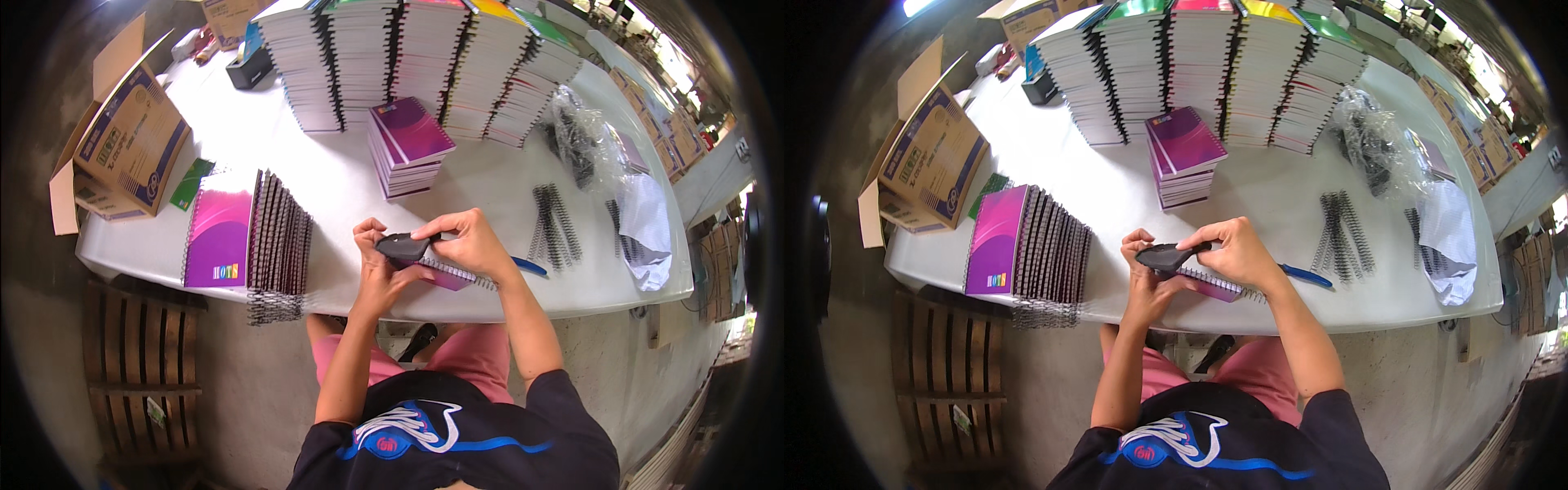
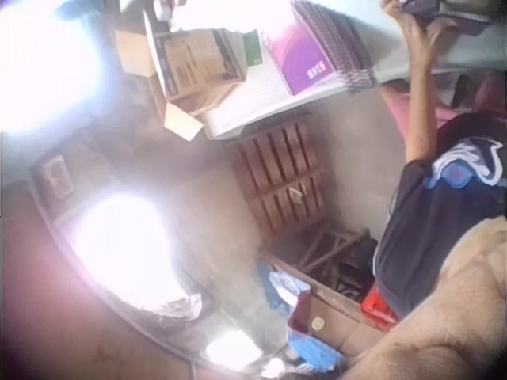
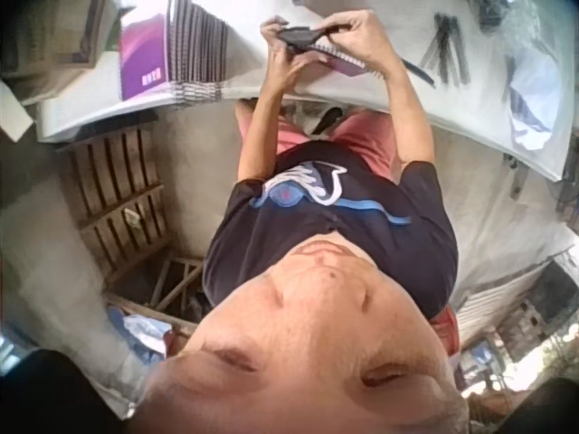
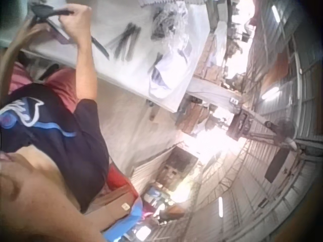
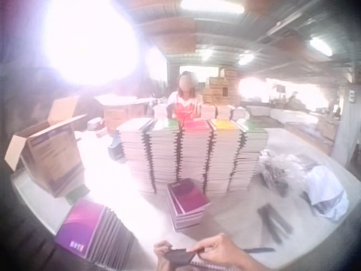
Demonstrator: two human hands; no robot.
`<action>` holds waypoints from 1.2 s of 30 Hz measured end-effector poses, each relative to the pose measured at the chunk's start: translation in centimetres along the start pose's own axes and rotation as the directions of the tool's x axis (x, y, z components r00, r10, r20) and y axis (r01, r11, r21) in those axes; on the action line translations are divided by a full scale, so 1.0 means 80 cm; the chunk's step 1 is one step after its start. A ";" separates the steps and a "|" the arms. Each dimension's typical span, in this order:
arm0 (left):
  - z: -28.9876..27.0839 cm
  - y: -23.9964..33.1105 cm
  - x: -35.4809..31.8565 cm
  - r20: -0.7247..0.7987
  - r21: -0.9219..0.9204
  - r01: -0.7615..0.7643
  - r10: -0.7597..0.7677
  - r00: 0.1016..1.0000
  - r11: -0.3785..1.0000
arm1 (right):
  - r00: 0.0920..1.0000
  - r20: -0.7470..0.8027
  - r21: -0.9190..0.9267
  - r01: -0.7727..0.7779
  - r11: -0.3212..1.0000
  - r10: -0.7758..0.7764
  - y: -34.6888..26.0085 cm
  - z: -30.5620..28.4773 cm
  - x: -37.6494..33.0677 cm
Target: The person binds notebooks by sliding a spiral binding into a stack of pages and a cover, and then clips the excess binding with a tool.
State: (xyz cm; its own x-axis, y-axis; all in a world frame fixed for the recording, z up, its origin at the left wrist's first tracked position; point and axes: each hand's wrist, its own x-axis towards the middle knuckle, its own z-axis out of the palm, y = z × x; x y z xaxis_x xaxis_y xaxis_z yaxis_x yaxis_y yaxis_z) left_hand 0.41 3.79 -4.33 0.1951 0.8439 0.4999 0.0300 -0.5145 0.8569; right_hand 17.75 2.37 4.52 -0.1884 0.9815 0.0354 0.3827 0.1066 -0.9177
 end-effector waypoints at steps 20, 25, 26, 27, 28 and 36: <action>0.011 0.055 -0.015 -0.381 0.033 -0.037 0.046 0.923 0.999 | 0.896 -0.438 -0.707 -0.393 0.588 0.073 0.080 0.011 -0.174; 0.001 0.058 -0.016 -0.397 0.159 -0.119 0.174 0.901 0.980 | 0.862 -0.495 -0.820 -0.423 0.385 -0.106 0.080 0.028 -0.164; 0.000 0.063 -0.016 -0.402 0.171 -0.109 0.170 0.900 0.979 | 0.857 -0.506 -0.735 -0.367 0.571 -0.101 0.074 0.029 -0.160; -0.001 0.066 -0.017 -0.405 0.181 -0.100 0.167 0.899 0.978 | 0.851 -0.517 -0.616 -0.295 0.730 -0.091 0.064 0.032 -0.157; -0.001 0.065 -0.018 -0.405 0.187 -0.124 0.191 0.894 0.975 | 0.847 -0.526 -0.470 -0.214 0.857 -0.077 0.047 0.036 -0.154; -0.007 0.078 -0.014 -0.337 0.311 -0.232 0.335 0.880 0.922 | 0.882 -0.309 -0.529 0.152 0.835 -0.356 -0.055 0.065 -0.130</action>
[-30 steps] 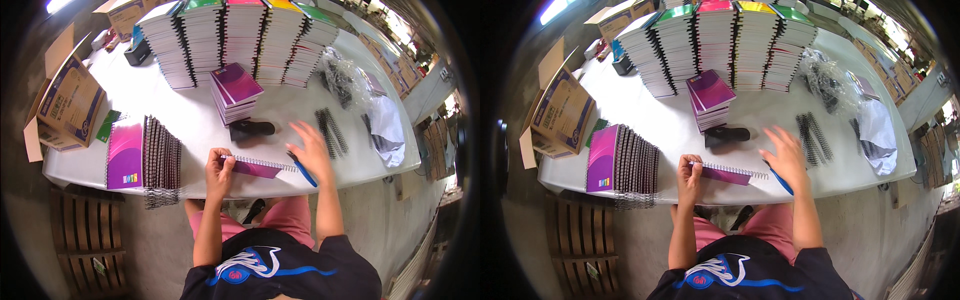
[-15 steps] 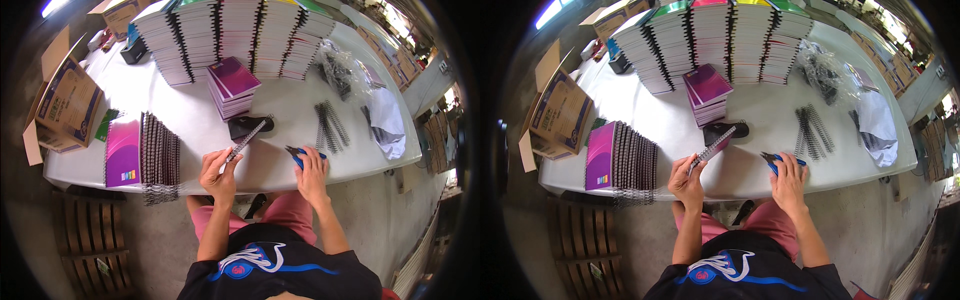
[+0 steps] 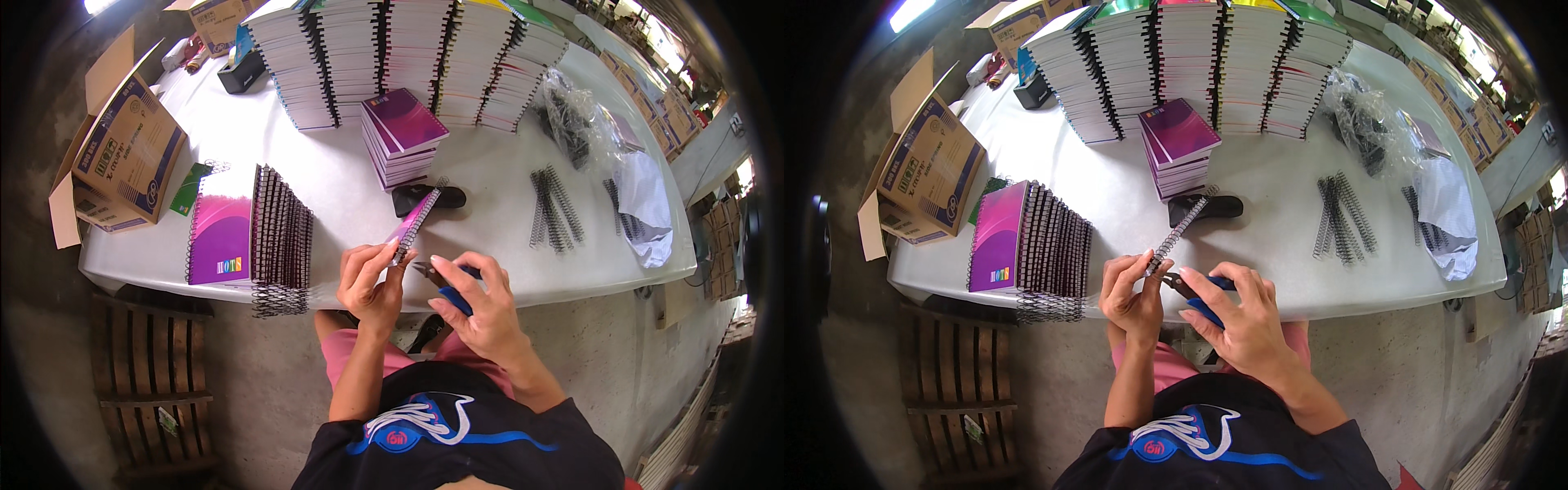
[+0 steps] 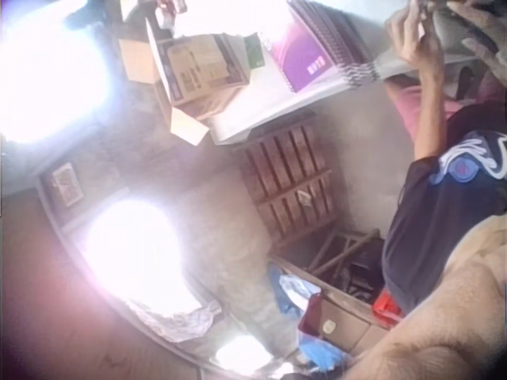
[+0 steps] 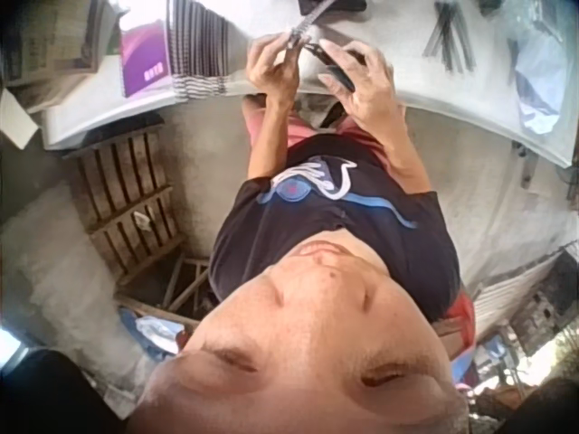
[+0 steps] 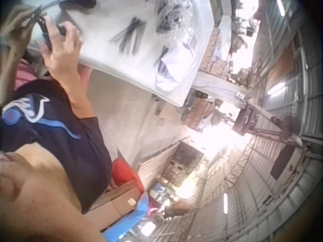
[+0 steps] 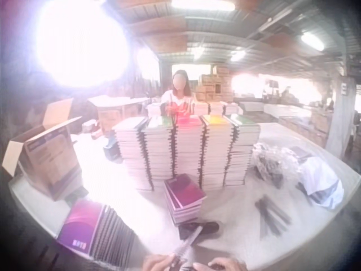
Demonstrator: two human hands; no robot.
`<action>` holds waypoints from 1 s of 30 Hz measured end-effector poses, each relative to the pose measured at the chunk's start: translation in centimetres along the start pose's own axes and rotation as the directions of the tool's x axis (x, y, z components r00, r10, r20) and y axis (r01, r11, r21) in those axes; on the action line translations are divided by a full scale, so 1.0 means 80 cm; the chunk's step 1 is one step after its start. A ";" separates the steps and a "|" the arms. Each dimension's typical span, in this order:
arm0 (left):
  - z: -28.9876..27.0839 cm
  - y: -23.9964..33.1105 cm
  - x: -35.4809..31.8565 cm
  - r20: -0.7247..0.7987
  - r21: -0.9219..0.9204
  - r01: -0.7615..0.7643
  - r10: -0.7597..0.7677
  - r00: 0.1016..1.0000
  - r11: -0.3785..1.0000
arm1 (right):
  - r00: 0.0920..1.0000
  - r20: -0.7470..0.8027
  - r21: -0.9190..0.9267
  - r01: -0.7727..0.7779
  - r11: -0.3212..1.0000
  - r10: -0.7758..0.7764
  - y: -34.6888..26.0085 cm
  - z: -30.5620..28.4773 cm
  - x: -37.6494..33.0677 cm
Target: The person binds notebooks by sliding a spiral binding into a stack of pages and a cover, and then clips the excess binding with a tool.
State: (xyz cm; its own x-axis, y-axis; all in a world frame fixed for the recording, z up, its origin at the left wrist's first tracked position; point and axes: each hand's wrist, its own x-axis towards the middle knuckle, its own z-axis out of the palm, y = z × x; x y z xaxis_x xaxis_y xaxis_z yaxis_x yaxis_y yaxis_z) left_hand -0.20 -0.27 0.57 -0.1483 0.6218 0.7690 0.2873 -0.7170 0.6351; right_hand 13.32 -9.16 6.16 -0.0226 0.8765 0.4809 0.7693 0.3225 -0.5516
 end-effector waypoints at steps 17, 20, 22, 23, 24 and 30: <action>0.001 0.006 -0.003 -0.033 -0.027 -0.062 0.061 0.998 0.998 | 0.998 0.062 -0.100 0.017 0.995 -0.011 -0.005 0.003 0.002; 0.002 0.008 -0.004 -0.034 -0.064 -0.039 0.037 0.999 0.997 | 0.998 0.048 -0.100 0.031 0.994 -0.026 -0.003 0.007 0.004; 0.002 0.008 -0.005 -0.026 -0.074 -0.052 0.050 0.998 0.996 | 0.997 0.073 0.038 0.008 0.999 -0.011 0.004 0.014 -0.002; 0.002 0.006 -0.006 -0.019 -0.073 -0.065 0.064 0.998 0.995 | 0.996 0.085 0.108 -0.005 0.994 -0.004 0.007 0.016 -0.004; 0.002 0.005 -0.007 -0.011 -0.071 -0.078 0.077 0.997 0.994 | 0.948 0.279 0.411 -0.263 0.873 0.154 0.008 0.011 -0.005; 0.005 0.006 -0.006 -0.005 -0.049 -0.163 0.163 0.987 0.985 | 0.661 0.729 0.643 -0.750 0.154 0.177 0.018 -0.005 -0.003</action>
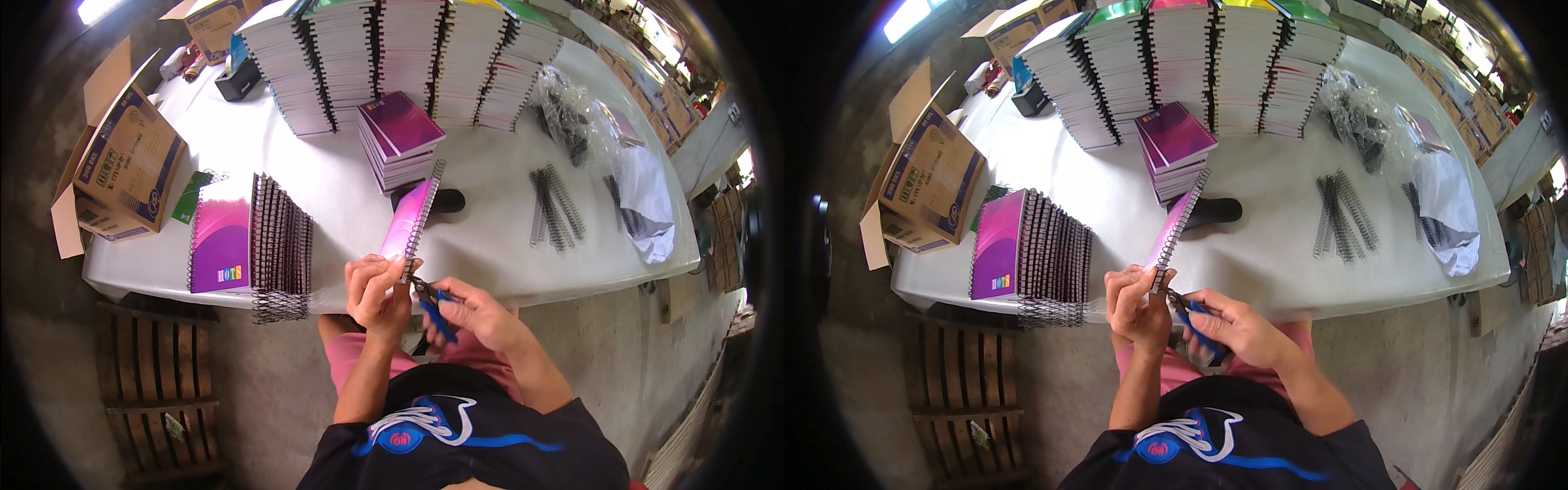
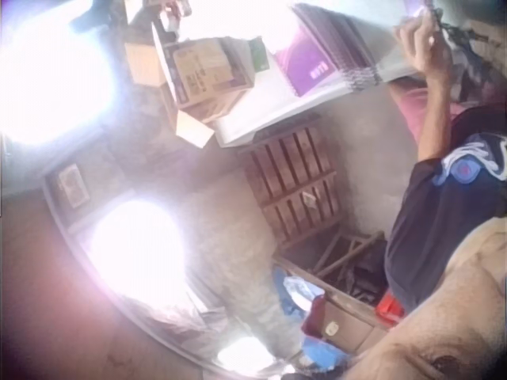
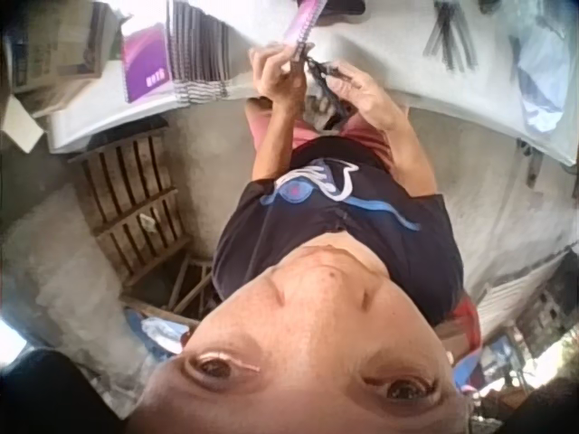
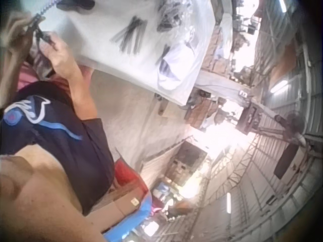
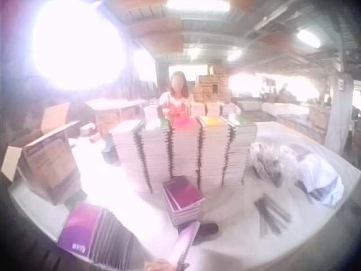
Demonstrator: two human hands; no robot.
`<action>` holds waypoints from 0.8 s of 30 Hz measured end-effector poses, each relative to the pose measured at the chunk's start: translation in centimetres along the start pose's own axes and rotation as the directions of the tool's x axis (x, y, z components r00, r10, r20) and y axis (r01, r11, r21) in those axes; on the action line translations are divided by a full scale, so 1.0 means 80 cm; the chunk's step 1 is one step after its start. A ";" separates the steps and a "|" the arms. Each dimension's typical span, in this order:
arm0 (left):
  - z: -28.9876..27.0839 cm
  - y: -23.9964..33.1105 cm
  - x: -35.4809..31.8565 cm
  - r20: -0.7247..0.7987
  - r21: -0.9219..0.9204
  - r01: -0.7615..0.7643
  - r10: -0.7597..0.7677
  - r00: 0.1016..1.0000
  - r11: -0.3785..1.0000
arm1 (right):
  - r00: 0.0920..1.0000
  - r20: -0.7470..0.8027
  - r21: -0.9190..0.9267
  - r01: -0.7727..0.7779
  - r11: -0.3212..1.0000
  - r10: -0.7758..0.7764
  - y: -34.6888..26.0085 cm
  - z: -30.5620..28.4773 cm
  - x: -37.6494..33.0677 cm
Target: The person binds notebooks by sliding a spiral binding into a stack of pages and a cover, and then clips the excess binding with a tool.
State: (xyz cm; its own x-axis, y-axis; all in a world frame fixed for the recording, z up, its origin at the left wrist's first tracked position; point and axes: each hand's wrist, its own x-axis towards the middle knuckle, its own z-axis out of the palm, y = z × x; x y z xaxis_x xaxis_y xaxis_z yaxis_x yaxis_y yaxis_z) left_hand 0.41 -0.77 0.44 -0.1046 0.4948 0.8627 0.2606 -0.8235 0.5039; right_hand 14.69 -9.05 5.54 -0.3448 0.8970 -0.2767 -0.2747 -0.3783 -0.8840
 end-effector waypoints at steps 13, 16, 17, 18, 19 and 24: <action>-0.035 0.070 0.050 -0.263 -0.242 0.081 -0.146 0.954 0.967 | 0.683 -0.157 -0.584 0.518 0.625 -0.713 -0.001 -0.047 0.036; -0.058 0.083 0.059 -0.237 -0.229 0.036 -0.092 0.967 0.973 | 0.644 -0.138 0.095 0.765 0.638 -0.752 -0.034 0.010 0.057; -0.069 0.084 0.063 -0.237 -0.176 -0.007 -0.035 0.971 0.984 | 0.628 -0.144 0.108 0.778 0.619 -0.765 -0.045 0.024 0.068; -0.080 0.084 0.068 -0.233 -0.121 -0.050 0.021 0.972 0.991 | 0.646 -0.115 0.141 0.762 0.632 -0.754 -0.058 0.040 0.079; -0.095 0.082 0.070 -0.224 -0.054 -0.091 0.076 0.972 0.994 | 0.668 -0.080 0.183 0.739 0.648 -0.740 -0.069 0.057 0.094; -0.165 0.051 0.097 -0.470 0.132 0.199 -0.115 0.875 0.971 | 0.766 0.016 0.108 0.638 0.763 -0.643 -0.134 0.099 0.160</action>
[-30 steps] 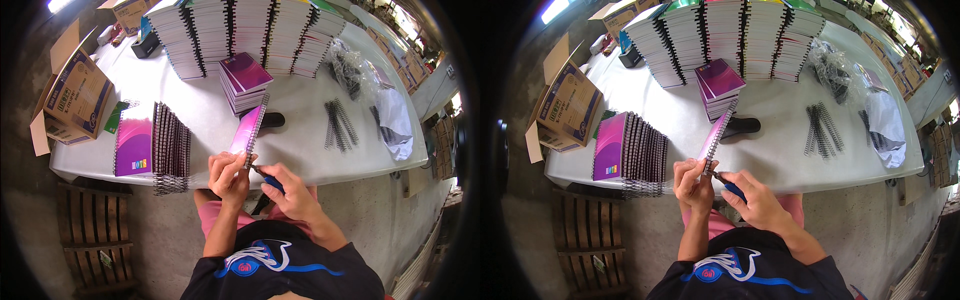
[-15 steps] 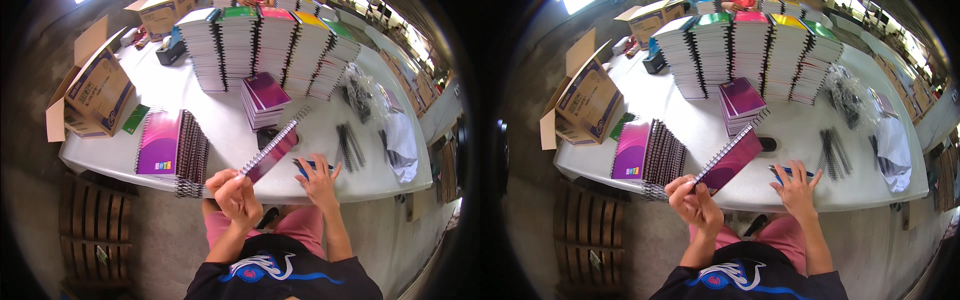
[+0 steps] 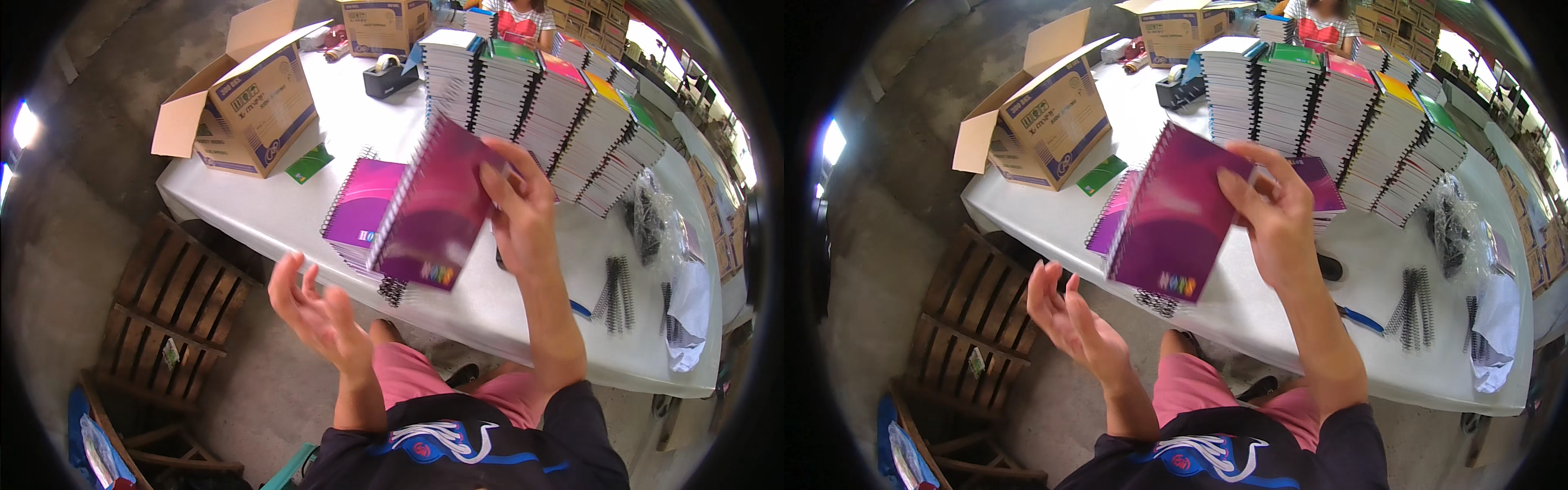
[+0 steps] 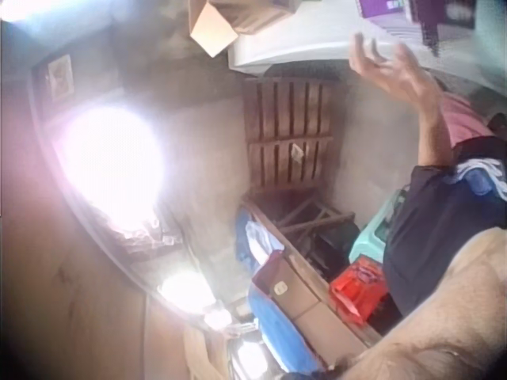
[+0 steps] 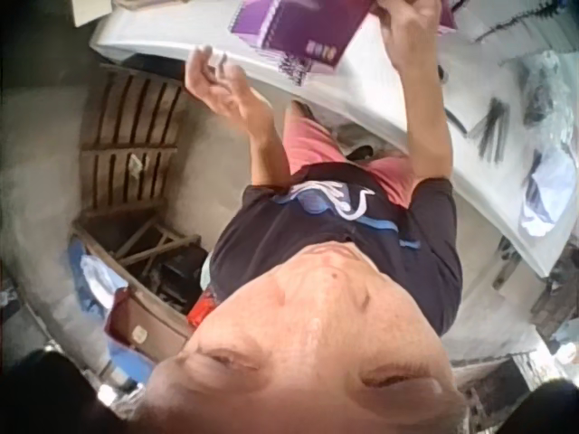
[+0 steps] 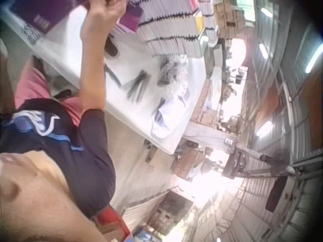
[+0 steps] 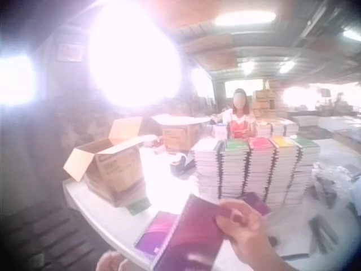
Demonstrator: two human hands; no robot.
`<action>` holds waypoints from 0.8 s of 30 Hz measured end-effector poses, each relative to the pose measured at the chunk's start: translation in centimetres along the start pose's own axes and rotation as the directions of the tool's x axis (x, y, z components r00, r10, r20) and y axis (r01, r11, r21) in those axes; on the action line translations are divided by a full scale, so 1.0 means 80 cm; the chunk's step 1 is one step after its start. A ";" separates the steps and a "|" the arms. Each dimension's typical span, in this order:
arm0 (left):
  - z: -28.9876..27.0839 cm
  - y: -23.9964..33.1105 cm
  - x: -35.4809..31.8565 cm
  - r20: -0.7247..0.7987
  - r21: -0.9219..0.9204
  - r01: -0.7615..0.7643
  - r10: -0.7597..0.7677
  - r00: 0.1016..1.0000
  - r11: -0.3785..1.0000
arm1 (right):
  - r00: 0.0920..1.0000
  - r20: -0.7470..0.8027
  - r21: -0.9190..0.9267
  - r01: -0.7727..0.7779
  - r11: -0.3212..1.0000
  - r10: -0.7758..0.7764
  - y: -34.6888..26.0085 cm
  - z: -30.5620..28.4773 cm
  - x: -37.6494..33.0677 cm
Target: The person binds notebooks by sliding a spiral binding into a stack of pages and a cover, and then clips the excess binding with a tool.
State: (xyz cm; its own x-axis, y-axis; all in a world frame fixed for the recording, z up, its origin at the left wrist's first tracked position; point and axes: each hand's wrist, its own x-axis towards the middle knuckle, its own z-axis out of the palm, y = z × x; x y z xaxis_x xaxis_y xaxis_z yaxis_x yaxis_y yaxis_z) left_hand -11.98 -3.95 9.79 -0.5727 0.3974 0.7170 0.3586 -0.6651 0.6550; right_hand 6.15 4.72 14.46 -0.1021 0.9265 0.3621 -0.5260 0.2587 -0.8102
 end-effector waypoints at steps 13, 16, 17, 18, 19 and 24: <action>0.001 -0.065 0.023 0.255 -0.053 0.439 -0.413 0.874 0.897 | 0.399 0.907 -0.421 0.832 0.361 0.137 0.040 0.123 0.109; 0.009 -0.072 0.022 0.294 -0.178 0.436 -0.375 0.879 0.882 | 0.441 0.895 -0.430 0.806 0.407 0.070 0.069 0.105 0.093; 0.007 -0.073 0.022 0.304 -0.180 0.438 -0.373 0.876 0.881 | 0.532 0.846 -0.494 0.767 0.409 0.024 0.066 0.097 0.094; 0.004 -0.074 0.022 0.291 -0.154 0.422 -0.367 0.883 0.893 | 0.617 0.787 -0.554 0.721 0.416 -0.021 0.061 0.087 0.098; 0.005 -0.076 0.022 0.285 -0.137 0.412 -0.362 0.887 0.901 | 0.698 0.714 -0.617 0.667 0.417 -0.061 0.054 0.074 0.103; 0.014 -0.083 0.019 0.283 -0.122 0.280 -0.237 0.929 0.952 | 0.884 0.431 -0.815 0.296 0.498 0.180 0.080 0.016 0.114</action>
State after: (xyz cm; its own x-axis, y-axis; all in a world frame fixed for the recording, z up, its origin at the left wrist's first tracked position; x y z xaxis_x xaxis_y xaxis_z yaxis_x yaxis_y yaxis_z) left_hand -14.41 1.84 6.80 -0.4087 0.7059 0.5785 0.0909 -0.5992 0.7954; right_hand 0.76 14.46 13.20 -0.5486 0.7483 0.3729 0.3965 0.6256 -0.6719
